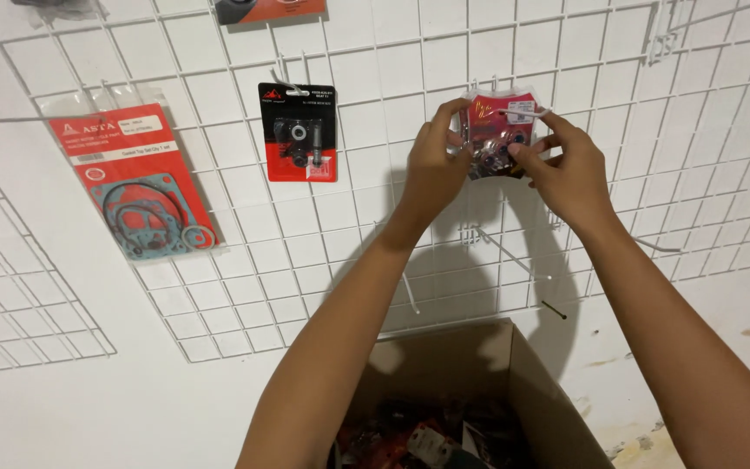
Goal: Cleaning and organizing packaged auto parts from a box onto a wire display rack.
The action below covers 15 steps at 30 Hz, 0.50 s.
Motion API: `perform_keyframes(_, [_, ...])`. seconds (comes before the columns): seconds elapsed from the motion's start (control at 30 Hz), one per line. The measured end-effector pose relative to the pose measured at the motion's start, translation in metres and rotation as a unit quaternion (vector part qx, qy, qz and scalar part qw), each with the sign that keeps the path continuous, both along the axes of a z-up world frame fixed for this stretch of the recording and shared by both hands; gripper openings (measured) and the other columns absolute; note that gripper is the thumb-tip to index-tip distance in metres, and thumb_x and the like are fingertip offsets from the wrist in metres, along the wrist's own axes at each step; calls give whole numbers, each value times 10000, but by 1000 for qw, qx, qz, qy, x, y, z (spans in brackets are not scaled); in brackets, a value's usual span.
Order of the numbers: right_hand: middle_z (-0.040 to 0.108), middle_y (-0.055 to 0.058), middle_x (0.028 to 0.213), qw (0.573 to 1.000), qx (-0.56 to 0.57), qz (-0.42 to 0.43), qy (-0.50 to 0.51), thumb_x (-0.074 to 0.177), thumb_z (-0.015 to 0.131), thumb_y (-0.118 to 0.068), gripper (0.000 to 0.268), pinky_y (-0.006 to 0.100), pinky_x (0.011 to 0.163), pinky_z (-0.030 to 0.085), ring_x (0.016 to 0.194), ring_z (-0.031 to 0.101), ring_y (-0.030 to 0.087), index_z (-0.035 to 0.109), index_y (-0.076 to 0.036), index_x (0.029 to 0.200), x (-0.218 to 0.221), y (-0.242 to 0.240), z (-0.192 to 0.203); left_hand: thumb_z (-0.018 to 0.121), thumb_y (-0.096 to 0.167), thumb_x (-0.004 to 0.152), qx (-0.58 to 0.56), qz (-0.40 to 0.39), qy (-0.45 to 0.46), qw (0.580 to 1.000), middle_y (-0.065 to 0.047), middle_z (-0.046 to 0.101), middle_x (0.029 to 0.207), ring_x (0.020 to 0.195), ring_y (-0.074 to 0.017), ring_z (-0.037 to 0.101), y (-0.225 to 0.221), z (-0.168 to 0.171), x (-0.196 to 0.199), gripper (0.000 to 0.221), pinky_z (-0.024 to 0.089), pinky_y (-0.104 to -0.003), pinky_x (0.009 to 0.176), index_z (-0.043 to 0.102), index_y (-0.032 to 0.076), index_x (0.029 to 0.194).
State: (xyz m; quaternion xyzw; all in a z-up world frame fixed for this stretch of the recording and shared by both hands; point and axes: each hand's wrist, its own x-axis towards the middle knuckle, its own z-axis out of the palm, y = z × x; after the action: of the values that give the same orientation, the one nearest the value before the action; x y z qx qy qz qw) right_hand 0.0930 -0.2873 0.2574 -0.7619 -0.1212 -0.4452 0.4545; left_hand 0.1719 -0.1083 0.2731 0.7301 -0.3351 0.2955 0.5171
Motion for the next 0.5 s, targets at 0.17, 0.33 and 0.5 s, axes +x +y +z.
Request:
perform_keyframes(0.17, [556,232,985,1000,-20,-4,9,1034,769,-184,572,398,619,604,744,711,350,521,49,1494,11,-2,1,664,54,892,4,15,-38,999,-59,595,943,952,-293,690,-1,-5,7,609,582,-404,889,504,345,1402])
perform_keyframes(0.33, [562,222,985,999,-27,-14,11,1039,772,-185,570,387,624,602,734,714,332,522,33,1503,13,1,2,635,10,895,-15,2,-41,999,-73,593,952,997,-284,684,-1,-5,0,595,584,-381,921,508,309,1394])
perform_keyframes(0.5, [626,190,1015,997,-67,-22,23,999,697,-78,489,299,545,545,740,637,223,536,40,1445,-1,10,11,631,-121,839,-29,-10,-135,990,-47,596,967,876,-154,623,-1,-9,9,642,552,-291,685,508,235,1359])
